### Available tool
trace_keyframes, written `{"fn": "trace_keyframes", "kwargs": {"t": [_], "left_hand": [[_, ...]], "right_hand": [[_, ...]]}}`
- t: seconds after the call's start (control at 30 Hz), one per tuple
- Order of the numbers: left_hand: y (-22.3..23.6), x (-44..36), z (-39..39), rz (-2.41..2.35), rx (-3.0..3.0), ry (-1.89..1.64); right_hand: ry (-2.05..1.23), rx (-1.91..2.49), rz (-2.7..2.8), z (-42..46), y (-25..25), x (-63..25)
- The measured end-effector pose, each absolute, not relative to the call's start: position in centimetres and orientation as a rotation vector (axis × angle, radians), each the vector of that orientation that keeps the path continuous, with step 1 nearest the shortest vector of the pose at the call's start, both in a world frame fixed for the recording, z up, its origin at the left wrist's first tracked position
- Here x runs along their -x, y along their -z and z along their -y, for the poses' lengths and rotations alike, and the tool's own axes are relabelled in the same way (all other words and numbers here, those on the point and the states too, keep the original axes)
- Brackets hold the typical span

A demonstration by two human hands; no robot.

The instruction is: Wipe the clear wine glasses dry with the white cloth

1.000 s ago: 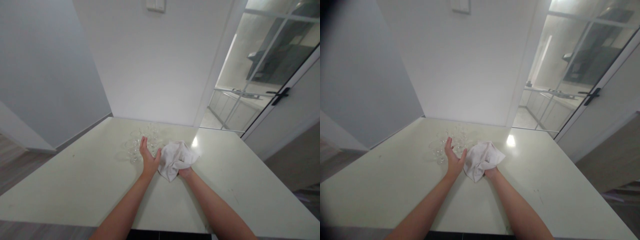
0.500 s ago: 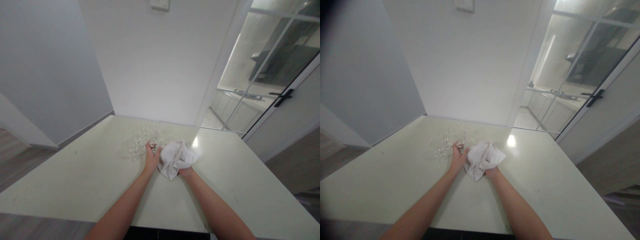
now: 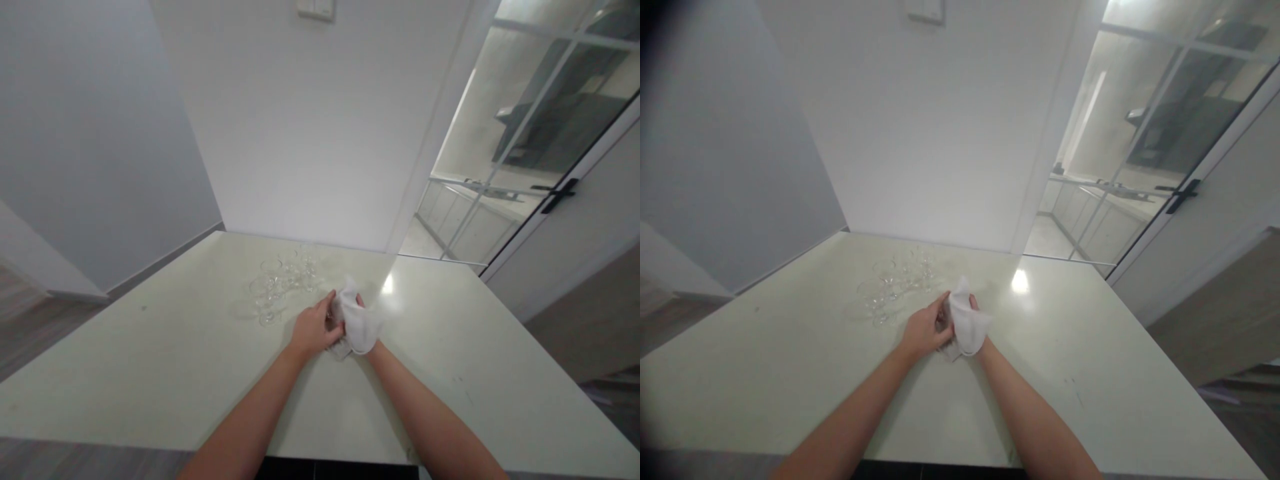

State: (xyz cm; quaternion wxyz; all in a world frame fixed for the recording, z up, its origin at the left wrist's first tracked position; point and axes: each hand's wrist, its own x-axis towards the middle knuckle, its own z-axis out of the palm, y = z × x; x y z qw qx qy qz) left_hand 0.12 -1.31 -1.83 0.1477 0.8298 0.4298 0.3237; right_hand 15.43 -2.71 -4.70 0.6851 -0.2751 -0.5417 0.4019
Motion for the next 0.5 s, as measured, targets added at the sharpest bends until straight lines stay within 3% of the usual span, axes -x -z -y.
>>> {"fn": "trace_keyframes", "kwargs": {"t": [0.23,0.5], "left_hand": [[1.4,0.2,1.1,-1.107,-2.495,-1.040],[1.6,-0.6,0.5,-1.013,-1.636,-1.140]], "right_hand": [[-1.112,0.899,0.607,2.9,3.3,-15.3],[-1.229,0.949,0.659,3.0,2.8,-15.9]]}}
